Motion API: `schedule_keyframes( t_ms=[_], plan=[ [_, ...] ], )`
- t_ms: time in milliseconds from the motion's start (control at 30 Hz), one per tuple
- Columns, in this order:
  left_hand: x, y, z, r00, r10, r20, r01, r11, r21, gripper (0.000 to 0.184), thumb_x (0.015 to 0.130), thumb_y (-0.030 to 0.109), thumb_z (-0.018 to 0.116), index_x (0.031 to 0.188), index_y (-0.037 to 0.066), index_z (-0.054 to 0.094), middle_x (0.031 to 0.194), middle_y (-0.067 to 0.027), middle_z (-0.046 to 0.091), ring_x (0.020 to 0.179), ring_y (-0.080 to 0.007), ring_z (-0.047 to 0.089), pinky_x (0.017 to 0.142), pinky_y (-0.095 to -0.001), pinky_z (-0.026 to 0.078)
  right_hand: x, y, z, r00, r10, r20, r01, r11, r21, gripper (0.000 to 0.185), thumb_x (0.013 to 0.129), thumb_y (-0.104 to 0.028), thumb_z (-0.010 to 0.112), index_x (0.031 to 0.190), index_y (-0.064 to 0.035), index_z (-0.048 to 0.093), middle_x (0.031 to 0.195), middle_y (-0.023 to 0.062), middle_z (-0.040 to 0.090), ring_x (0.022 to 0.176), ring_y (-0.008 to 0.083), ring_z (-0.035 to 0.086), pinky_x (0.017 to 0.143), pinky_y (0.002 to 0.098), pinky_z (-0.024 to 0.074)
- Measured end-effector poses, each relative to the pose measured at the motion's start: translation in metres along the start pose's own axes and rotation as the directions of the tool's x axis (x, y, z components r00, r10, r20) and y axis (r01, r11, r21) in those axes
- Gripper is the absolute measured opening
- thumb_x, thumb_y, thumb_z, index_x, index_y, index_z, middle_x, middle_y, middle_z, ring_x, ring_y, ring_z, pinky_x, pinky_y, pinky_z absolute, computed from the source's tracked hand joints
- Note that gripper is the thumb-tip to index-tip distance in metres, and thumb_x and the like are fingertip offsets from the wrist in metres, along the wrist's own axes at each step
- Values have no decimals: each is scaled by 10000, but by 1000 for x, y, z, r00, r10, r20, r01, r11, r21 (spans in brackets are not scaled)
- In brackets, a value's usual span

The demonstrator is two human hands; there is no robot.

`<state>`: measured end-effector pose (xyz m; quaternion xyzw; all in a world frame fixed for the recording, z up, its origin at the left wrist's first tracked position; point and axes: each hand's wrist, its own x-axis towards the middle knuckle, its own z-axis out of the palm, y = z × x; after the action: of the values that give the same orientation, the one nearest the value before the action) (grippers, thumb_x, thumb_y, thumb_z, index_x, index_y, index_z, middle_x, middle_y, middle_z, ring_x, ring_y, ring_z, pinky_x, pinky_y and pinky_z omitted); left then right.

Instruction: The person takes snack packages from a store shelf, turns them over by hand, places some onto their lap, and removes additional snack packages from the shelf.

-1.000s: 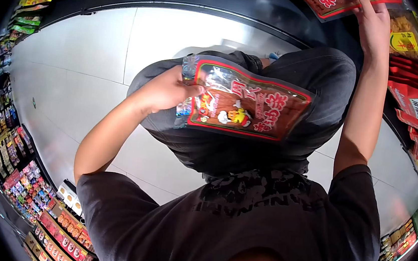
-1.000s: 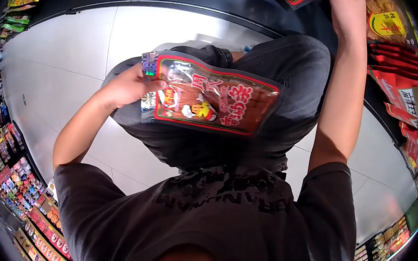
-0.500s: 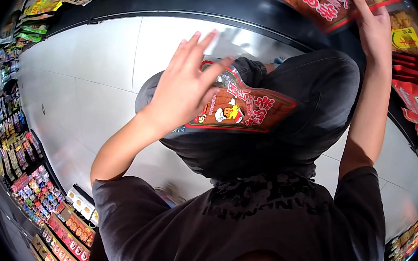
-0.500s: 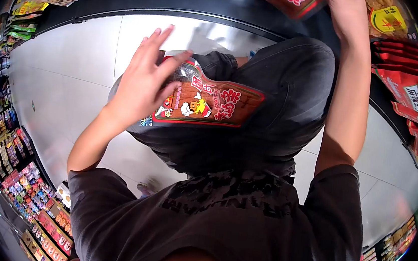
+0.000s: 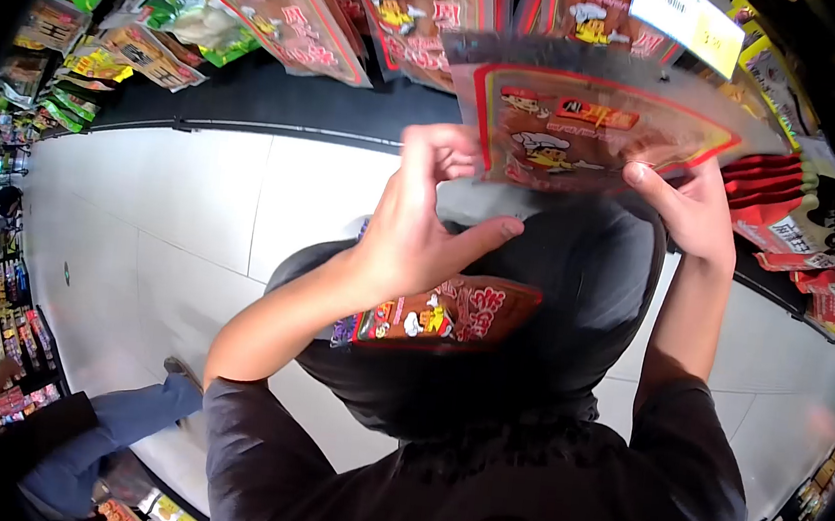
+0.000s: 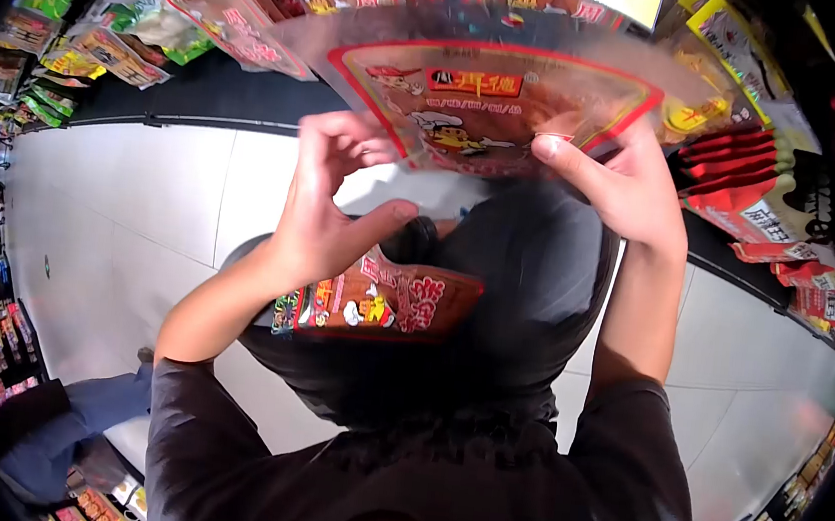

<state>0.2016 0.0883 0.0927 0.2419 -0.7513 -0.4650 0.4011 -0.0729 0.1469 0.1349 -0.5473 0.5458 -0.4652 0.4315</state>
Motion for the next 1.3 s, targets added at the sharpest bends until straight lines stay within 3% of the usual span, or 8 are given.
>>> schedule_keyframes(
  t_ms=[33, 100, 167, 267, 533, 633, 800, 1300],
  plan=[
    [1, -6, 6, 1000, 19, -3, -19, 1000, 9, 586, 747, 3, 773, 1160, 23, 358, 1077, -161, 526, 991, -219, 594, 887, -343, 476, 3, -3, -1, 999, 44, 9, -44, 998, 35, 304, 818, -89, 698, 1086, 24, 609, 1005, 60, 649, 944, 144, 601, 841, 302, 478],
    [7, -11, 12, 977, -46, -208, -50, 899, -434, 572, 748, -37, 760, 1135, 44, 346, 1055, -142, 526, 930, -172, 605, 843, -306, 493, 8, -11, 4, 997, -69, 31, 68, 997, 28, 291, 816, -90, 698, 1071, 23, 615, 1010, 65, 649, 941, 144, 603, 838, 298, 478],
    [9, -6, 4, 980, 6, -197, -92, 898, -430, 553, 783, -44, 723, 1186, 38, 353, 1070, -121, 540, 896, -137, 609, 790, -274, 502, 12, -29, 21, 991, -124, 57, 120, 990, 79, 262, 795, -75, 702, 1024, 29, 628, 1037, 84, 651, 928, 147, 607, 827, 296, 480],
    [9, 10, -20, 975, -211, 68, 220, 883, -414, 507, 828, -20, 674, 1262, 7, 414, 1089, -63, 592, 959, -108, 588, 830, -274, 487, 21, -35, 35, 977, -120, 175, 107, 991, 82, 403, 781, -73, 694, 1158, 38, 605, 996, 40, 647, 895, 94, 575, 807, 263, 473],
    [6, -4, -51, 986, -149, -71, 117, 934, -337, 365, 857, 28, 651, 1184, -3, 491, 1062, -64, 620, 988, -119, 590, 871, -290, 478, 59, -24, 73, 980, -145, 134, 140, 989, 47, 384, 983, -301, 510, 1149, 25, 627, 1031, 44, 664, 957, 100, 576, 858, 264, 456],
    [4, -12, -57, 980, -189, -64, 165, 948, -273, 343, 862, 18, 644, 1172, -4, 497, 1059, -67, 628, 982, -115, 592, 870, -289, 481, 66, -17, 87, 991, -96, 98, 83, 988, 128, 379, 979, -312, 518, 1117, 21, 636, 1015, 45, 661, 939, 97, 575, 837, 263, 461],
    [2, -24, -52, 945, -327, -8, 287, 842, -457, 303, 877, -6, 615, 1158, -10, 501, 1059, -69, 635, 969, -114, 601, 858, -289, 490, 71, 27, 96, 1000, 15, 8, -17, 925, 380, 433, 1018, -344, 437, 1034, 36, 643, 953, 34, 658, 828, 67, 573, 746, 230, 465],
    [7, -38, -52, 930, -368, 15, 346, 861, -373, 291, 870, -23, 612, 1148, -10, 528, 1028, -74, 658, 939, -103, 609, 824, -272, 496, 66, 44, 101, 993, 80, -83, -48, 942, 332, 433, 1011, -336, 459, 916, 16, 692, 791, -6, 661, 704, 23, 543, 627, 197, 425]
  ],
)
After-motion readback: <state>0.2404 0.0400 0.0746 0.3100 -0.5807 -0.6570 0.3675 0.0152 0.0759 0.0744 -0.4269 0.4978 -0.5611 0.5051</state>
